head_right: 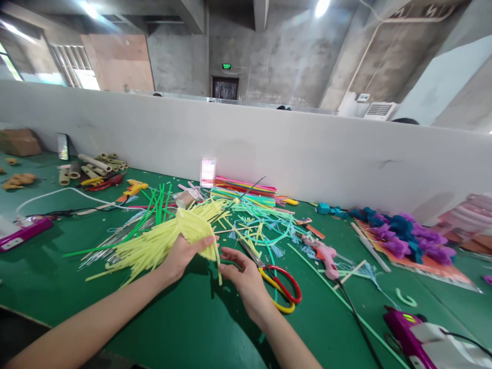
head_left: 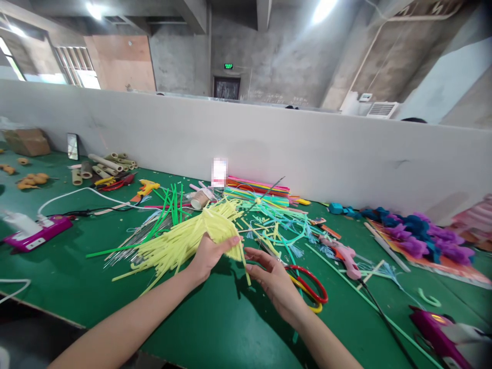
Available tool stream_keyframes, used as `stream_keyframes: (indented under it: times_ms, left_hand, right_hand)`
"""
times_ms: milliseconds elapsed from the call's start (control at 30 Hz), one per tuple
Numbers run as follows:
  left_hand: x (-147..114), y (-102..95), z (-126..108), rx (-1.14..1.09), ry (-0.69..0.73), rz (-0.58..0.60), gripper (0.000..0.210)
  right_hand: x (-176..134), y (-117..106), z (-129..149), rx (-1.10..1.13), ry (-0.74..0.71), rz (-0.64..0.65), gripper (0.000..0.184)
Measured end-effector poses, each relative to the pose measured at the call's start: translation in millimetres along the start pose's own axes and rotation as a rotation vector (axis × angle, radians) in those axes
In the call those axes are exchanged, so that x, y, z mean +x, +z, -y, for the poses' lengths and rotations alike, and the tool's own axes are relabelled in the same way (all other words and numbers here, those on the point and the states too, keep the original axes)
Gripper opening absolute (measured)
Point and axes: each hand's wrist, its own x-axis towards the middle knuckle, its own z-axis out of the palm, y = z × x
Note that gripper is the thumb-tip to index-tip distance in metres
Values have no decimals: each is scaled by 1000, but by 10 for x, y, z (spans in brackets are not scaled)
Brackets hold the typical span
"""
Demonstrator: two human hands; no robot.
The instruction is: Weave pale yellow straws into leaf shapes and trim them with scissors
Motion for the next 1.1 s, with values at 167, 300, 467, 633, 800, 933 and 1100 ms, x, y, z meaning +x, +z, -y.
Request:
stream_keyframes:
  times_ms: [167,300,467,633,800,933,1100]
  left_hand:
    - [-17,23,-20,-2,-17,-8,45]
    - [-4,11,-15,-13,-21,-13,42]
    - [17,-15,2,-24,-30,-52,39]
    - [15,-26,17,-43,-48,-36,37]
    - [13,-21,43,-44,-58,-27,38]
    - [3,-10,36,-80,-102,-13,38]
    - [-23,-7,24,-19,-104,40,36]
  right_hand:
    - [-38,47,20,76,37,104,36]
    - [-40,53,25,174,88,138,35]
    - [-41,65,20,156,64,138,39]
    - [-7,78,-52,42,-49,102,37]
    - [32,84,-111,-42,-110,51,33]
    - [40,83,-111,-41,-85,34,31]
    - [45,62,-119,-29,-67,52,27]
